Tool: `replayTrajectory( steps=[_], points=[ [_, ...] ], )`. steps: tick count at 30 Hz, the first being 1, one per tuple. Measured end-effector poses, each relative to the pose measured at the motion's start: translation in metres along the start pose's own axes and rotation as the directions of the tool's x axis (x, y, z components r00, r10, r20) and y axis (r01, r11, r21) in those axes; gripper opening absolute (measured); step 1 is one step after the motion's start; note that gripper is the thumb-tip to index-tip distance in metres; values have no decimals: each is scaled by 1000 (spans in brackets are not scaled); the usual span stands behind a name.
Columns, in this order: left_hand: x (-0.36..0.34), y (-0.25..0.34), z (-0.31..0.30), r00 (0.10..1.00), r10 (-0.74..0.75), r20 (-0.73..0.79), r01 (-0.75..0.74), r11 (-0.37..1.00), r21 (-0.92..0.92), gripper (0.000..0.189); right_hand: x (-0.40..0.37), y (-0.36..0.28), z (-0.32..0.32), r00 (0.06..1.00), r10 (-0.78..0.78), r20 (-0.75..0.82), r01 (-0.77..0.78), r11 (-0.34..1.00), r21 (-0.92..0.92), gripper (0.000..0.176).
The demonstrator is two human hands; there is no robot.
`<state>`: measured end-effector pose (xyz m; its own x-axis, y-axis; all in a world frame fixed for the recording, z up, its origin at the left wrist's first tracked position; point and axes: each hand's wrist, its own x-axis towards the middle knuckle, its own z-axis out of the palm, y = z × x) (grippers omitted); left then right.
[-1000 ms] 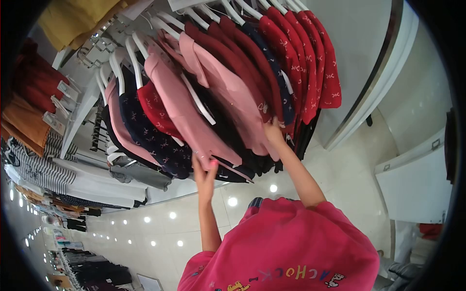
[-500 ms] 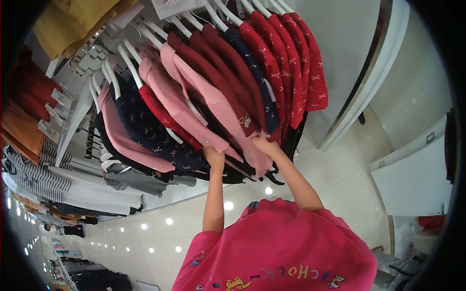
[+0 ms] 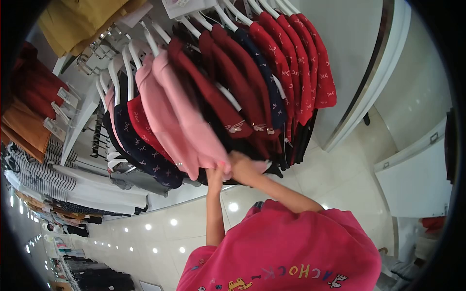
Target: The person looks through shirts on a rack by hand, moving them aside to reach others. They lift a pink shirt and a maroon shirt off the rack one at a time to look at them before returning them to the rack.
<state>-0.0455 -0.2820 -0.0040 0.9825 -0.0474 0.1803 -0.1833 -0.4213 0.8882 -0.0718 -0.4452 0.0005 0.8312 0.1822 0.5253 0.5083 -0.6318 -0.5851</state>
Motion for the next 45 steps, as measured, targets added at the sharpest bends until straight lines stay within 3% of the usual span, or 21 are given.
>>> replayTrajectory(
  steps=[1,5,7,8,10,11,12,15,16,19,21,22,25,26,29,31,36,38,40,41,45],
  points=[
    [1,0,0,1000,23,-7,-23,999,-35,83,0,-17,7,977,151,152,-180,964,195,41],
    [15,-6,-15,955,-81,-285,30,984,-177,71,4,-36,-29,983,-180,-46,186,964,188,50],
    [18,-16,-33,894,172,-413,-25,941,338,61,16,-30,-61,945,-204,-254,240,963,121,49],
    [12,-4,-22,774,192,-603,-54,969,239,56,18,-26,-73,945,-14,-326,80,978,190,45],
    [5,36,-31,807,132,-575,-35,984,175,58,10,22,-84,911,346,-226,-293,926,239,40],
    [2,40,-33,826,100,-555,-23,989,144,59,11,31,-99,841,153,-519,-186,983,-12,36],
    [1,27,-34,846,120,-519,-75,991,107,66,5,44,-107,818,254,-517,-265,963,54,37],
    [-25,90,14,451,347,-823,-171,938,302,71,-1,69,-120,779,66,-623,-182,975,-125,53],
    [-37,111,27,445,459,-769,-297,886,356,57,-3,65,-121,793,86,-603,-208,969,-137,56],
    [-41,110,55,413,845,-340,-516,525,677,64,-3,50,-121,809,112,-578,-248,955,-161,64],
    [-30,131,54,633,774,-25,-616,522,590,55,-5,44,-120,784,86,-614,-234,958,-165,66],
    [-20,145,56,748,663,-11,-577,659,482,51,-9,38,-119,762,262,-592,-347,937,-33,69],
    [17,148,58,888,460,23,-444,842,307,47,-6,32,-136,603,201,-772,-313,950,3,70],
    [29,141,58,902,430,44,-422,851,312,47,-4,26,-145,539,180,-823,-347,938,-22,68],
    [53,123,70,893,450,4,-442,874,201,49,-16,31,-145,657,328,-678,-351,930,110,58],
    [74,82,76,889,456,49,-448,840,305,41,-17,28,-142,731,113,-673,-229,970,-85,24],
    [74,10,74,856,472,212,-501,857,116,52,-29,6,-122,848,115,-517,-135,991,0,19],
    [37,59,80,959,281,37,-273,951,-145,70,-30,-4,-118,867,150,-475,-162,987,17,16],
    [24,126,76,973,221,-64,-224,974,-36,85,-33,-8,-112,894,162,-418,-159,986,42,15],
    [29,125,75,972,199,-121,-191,979,77,77,-33,-10,-109,908,164,-385,-152,986,62,14],
    [50,103,54,982,116,-148,-122,992,-34,43,-25,-21,-111,927,163,-339,-86,970,229,25]
  ],
)
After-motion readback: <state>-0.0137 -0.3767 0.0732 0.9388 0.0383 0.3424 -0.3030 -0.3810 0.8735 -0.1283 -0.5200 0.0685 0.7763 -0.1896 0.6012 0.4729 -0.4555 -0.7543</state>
